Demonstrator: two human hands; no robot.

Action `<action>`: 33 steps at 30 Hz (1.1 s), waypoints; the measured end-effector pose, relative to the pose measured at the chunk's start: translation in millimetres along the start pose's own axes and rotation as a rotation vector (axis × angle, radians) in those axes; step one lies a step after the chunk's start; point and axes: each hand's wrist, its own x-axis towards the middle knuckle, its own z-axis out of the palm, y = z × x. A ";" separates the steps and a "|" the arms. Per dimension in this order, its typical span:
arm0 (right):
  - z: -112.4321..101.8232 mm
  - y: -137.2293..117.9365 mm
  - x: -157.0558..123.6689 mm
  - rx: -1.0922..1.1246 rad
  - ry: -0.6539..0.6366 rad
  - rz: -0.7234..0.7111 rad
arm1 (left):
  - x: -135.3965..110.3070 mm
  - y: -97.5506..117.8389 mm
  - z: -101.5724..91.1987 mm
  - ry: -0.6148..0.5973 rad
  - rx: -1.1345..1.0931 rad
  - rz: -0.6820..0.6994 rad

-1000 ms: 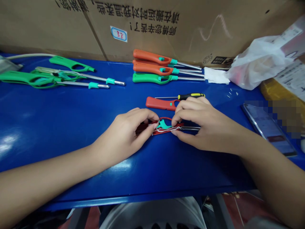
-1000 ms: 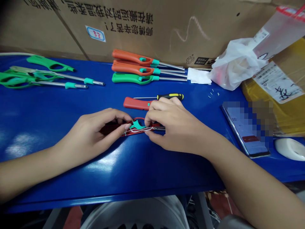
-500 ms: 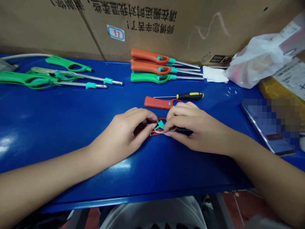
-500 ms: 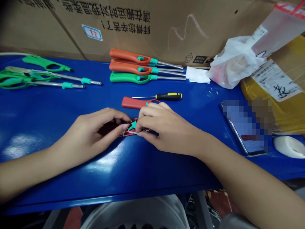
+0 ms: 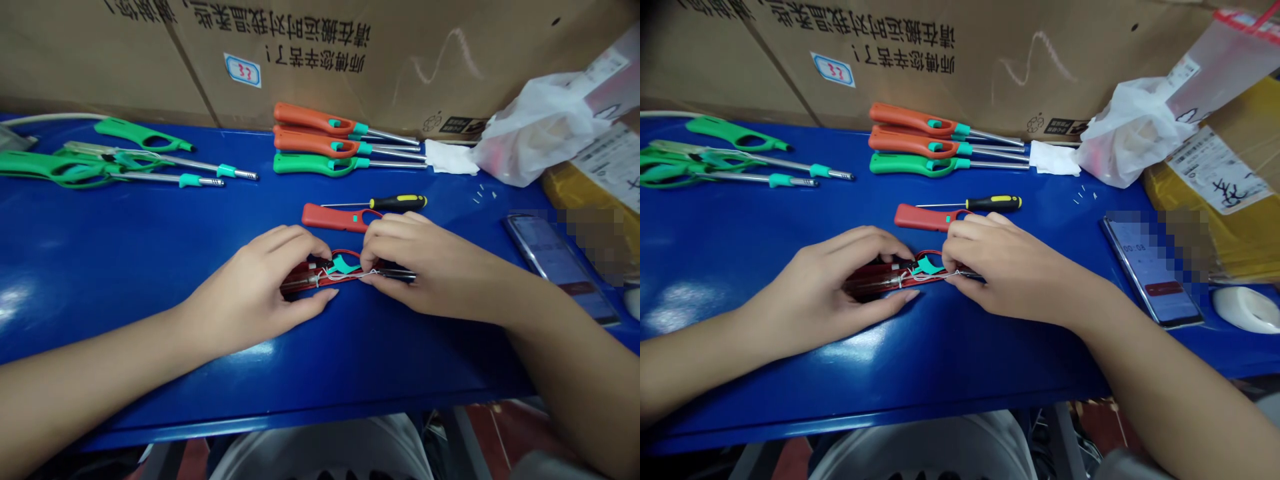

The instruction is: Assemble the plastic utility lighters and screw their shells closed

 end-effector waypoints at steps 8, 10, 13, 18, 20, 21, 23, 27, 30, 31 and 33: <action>-2.5 -7.5 0.7 0.083 0.030 0.043 | 0.3 -3.6 0.0 -0.018 0.038 0.049; -3.2 -7.4 0.4 0.109 0.036 0.061 | 0.7 -3.8 -0.1 -0.022 0.047 0.056; -3.6 -5.8 -0.1 0.135 0.048 0.086 | 0.5 -4.6 -1.1 -0.018 0.066 0.062; -5.0 -4.2 0.7 0.187 0.054 0.183 | 0.7 -8.6 -4.2 -0.017 0.126 0.060; -6.2 -4.2 1.1 0.204 0.049 0.212 | 1.6 -9.8 -5.4 -0.028 0.158 0.050; -6.9 -4.1 1.3 0.206 0.047 0.214 | 2.0 -10.1 -6.0 -0.034 0.174 0.046; -7.6 -4.1 1.5 0.195 0.047 0.203 | 2.3 -9.7 -6.7 -0.038 0.202 0.044; -4.0 -6.2 3.3 0.172 0.075 0.152 | 1.2 -6.5 -6.6 0.013 0.236 0.066; 3.8 -10.5 5.6 0.165 0.086 0.108 | 0.3 -4.2 -4.7 0.074 0.212 0.111; 6.9 -12.1 6.3 0.166 0.090 0.094 | 0.2 -3.9 -4.0 0.088 0.206 0.128; 12.4 -14.9 7.1 0.164 0.098 0.064 | 0.0 -4.0 -2.8 0.103 0.206 0.152</action>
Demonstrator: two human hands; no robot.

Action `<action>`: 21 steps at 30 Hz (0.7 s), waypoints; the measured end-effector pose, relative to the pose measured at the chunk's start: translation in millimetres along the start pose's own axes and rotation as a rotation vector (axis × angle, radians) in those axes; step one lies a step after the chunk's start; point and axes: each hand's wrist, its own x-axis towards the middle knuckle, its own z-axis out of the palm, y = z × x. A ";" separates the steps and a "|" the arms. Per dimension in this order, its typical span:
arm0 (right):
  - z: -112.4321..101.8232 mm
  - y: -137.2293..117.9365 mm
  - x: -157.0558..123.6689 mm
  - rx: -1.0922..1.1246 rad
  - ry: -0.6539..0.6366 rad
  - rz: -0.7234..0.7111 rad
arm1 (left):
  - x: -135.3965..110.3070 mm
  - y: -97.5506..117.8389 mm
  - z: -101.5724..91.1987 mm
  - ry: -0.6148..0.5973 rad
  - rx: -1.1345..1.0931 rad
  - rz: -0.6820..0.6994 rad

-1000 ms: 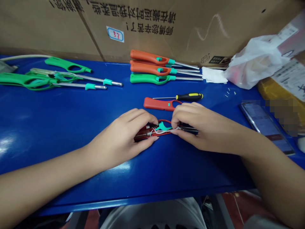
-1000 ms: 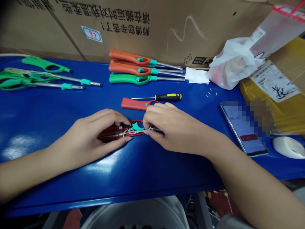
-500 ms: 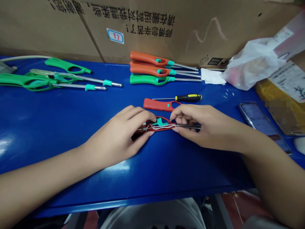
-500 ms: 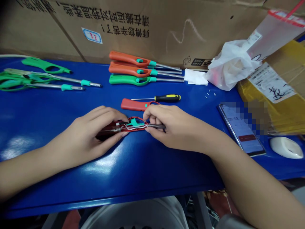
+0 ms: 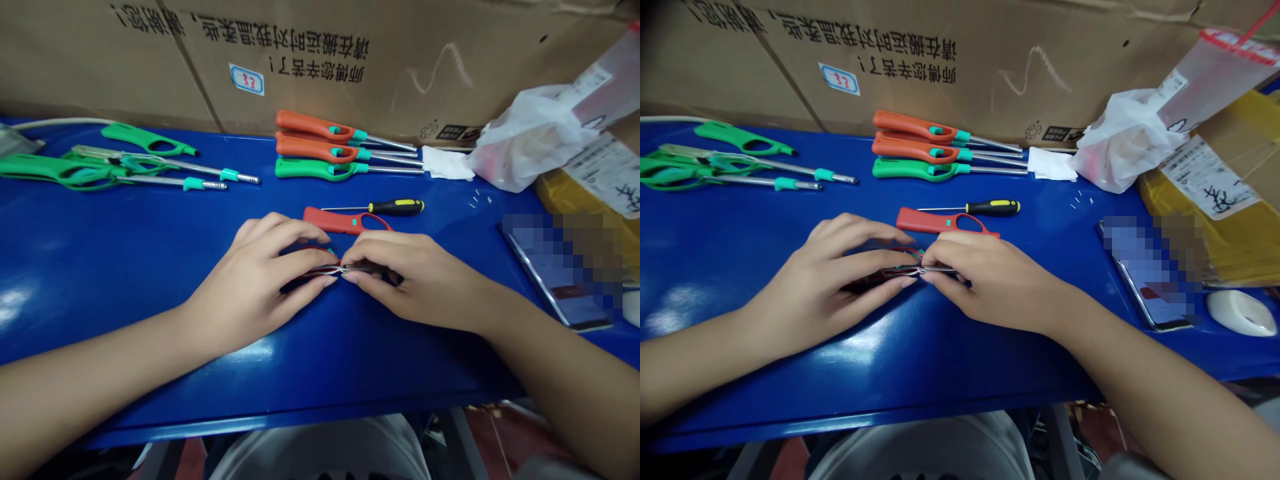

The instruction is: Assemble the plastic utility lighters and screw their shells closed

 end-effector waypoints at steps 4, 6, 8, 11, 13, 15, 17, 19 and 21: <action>7.0 -1.7 0.0 -0.061 0.008 -0.036 | -0.1 -0.7 0.5 0.008 -0.010 0.014; 8.3 -2.1 0.2 -0.105 0.014 -0.043 | 0.4 -0.5 0.1 -0.002 -0.024 0.015; 8.8 -2.8 0.4 -0.154 0.020 -0.064 | 0.9 0.1 -0.3 -0.018 -0.038 0.016; 9.2 -4.2 0.5 -0.217 0.027 -0.090 | 1.2 1.4 -0.7 -0.048 -0.056 0.012; 9.4 -5.0 0.7 -0.247 0.034 -0.096 | 1.0 2.0 -0.7 -0.070 -0.059 0.000; 9.4 -5.6 1.0 -0.262 0.042 -0.103 | 1.0 2.2 -0.4 -0.085 -0.056 -0.003; 9.1 -5.9 1.5 -0.267 0.049 -0.113 | 1.3 1.9 0.2 -0.089 -0.056 0.005; 8.7 -6.0 1.9 -0.269 0.054 -0.120 | 1.8 1.7 1.0 -0.093 -0.063 0.011; 8.8 -6.1 2.0 -0.264 0.048 -0.116 | 2.3 1.6 1.7 -0.100 -0.073 0.009</action>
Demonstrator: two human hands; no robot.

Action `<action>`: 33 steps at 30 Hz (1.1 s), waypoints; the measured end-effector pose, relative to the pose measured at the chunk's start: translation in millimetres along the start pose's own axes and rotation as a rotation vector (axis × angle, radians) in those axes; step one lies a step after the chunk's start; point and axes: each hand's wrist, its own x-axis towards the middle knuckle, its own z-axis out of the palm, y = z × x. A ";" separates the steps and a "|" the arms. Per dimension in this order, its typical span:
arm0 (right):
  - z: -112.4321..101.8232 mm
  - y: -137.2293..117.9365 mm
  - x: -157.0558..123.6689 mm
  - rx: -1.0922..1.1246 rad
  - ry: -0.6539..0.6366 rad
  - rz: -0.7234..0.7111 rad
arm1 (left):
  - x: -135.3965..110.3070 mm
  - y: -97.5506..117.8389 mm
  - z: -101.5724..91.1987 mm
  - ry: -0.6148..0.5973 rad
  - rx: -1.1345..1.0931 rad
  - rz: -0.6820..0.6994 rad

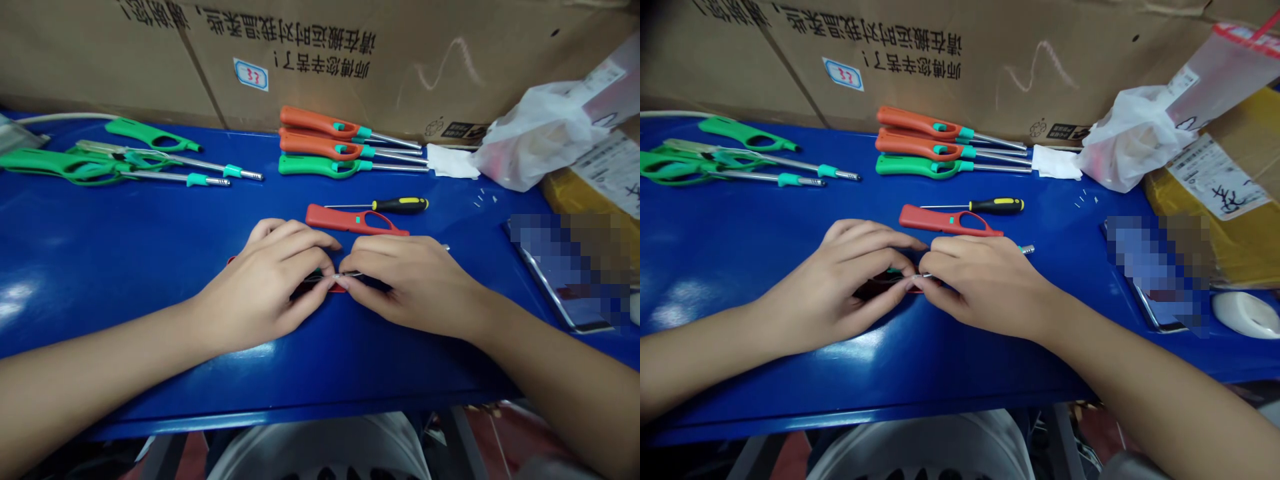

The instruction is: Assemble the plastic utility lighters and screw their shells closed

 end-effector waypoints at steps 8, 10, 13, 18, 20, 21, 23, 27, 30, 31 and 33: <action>2.1 0.0 -1.5 0.151 -0.029 0.064 | -1.1 1.3 -0.6 -0.027 -0.014 -0.009; 0.1 1.6 -2.3 0.189 -0.042 0.059 | -1.2 1.4 -1.2 -0.027 -0.010 -0.016; -4.1 4.4 -3.6 0.189 -0.056 0.062 | -1.2 0.9 -1.5 -0.019 0.002 -0.024; -7.9 6.8 -4.1 0.107 -0.131 0.078 | -1.6 -0.4 -0.3 -0.019 0.010 -0.012; -7.8 6.6 -3.8 0.101 -0.137 0.077 | -1.9 -0.3 -0.3 -0.020 0.009 -0.014; -7.6 6.4 -3.7 0.104 -0.134 0.077 | -2.0 -0.1 -0.5 -0.019 0.009 -0.016; -6.9 5.9 -3.8 0.114 -0.128 0.075 | -2.1 0.2 -1.0 -0.013 0.013 -0.019; -5.2 4.0 -4.5 0.117 -0.107 0.059 | -2.0 0.4 -1.6 0.023 0.039 -0.014; -5.1 2.1 -4.9 0.102 -0.094 0.057 | -2.2 0.5 -2.4 0.085 0.068 0.010; -5.4 1.5 -5.0 0.095 -0.090 0.058 | -2.4 0.6 -2.9 0.112 0.079 0.021; -6.0 0.6 -5.2 0.084 -0.086 0.061 | -2.9 0.8 -4.2 0.162 0.098 0.042</action>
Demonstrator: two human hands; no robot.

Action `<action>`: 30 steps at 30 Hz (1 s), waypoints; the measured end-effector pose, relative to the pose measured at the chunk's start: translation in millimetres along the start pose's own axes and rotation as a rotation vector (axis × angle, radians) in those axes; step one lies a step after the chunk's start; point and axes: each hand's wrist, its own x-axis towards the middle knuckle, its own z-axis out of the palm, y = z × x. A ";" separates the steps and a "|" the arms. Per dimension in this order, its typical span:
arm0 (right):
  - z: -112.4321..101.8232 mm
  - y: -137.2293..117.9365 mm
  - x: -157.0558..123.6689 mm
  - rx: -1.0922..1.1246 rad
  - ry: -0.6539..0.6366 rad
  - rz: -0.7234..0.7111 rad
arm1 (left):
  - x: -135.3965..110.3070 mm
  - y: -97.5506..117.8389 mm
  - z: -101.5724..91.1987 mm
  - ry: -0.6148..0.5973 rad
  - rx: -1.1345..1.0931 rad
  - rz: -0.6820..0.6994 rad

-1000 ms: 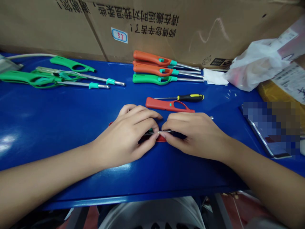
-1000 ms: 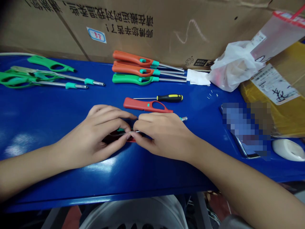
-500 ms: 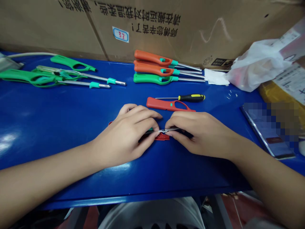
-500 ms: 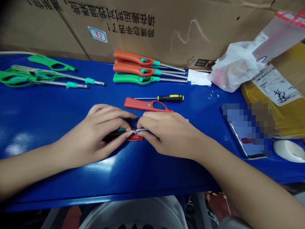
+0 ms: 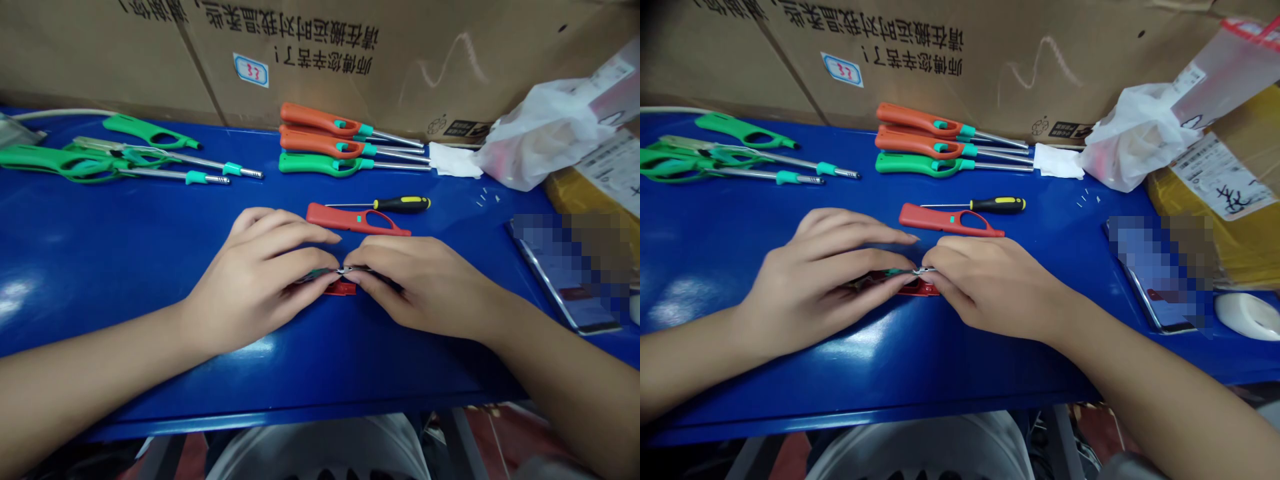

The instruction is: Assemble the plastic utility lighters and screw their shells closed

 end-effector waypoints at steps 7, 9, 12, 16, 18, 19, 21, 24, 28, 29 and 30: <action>2.1 -2.4 0.4 -0.014 0.021 0.018 | -1.8 -0.5 -3.2 0.014 0.037 0.042; 3.2 -3.6 0.7 -0.005 0.029 0.026 | -2.7 -0.8 -3.3 0.011 0.068 0.061; 4.5 -5.2 1.2 0.018 0.038 0.037 | -4.0 -0.9 -3.6 0.006 0.118 0.096; 6.5 -7.3 2.1 0.044 0.028 0.047 | -4.3 -0.2 -4.0 0.027 0.129 0.140; 7.1 -7.9 2.3 0.048 0.026 0.049 | -3.6 0.0 -4.1 0.044 0.126 0.162; 7.0 -7.9 2.4 0.047 0.027 0.052 | -3.1 -0.2 -4.2 0.051 0.123 0.172; 6.0 -7.0 2.2 0.041 0.031 0.061 | -1.9 -1.2 -4.8 0.049 0.111 0.163; 2.4 -3.6 1.4 0.023 0.063 0.088 | 0.5 -4.4 -6.2 -0.001 0.089 0.063; -2.8 1.1 0.8 0.007 0.097 0.156 | 3.0 -8.5 -6.3 -0.127 0.117 -0.054; -3.6 2.1 0.9 0.005 0.103 0.163 | 3.2 -8.9 -5.9 -0.150 0.122 -0.066; -4.2 3.1 1.0 0.002 0.108 0.164 | 3.3 -9.2 -5.5 -0.170 0.121 -0.078</action>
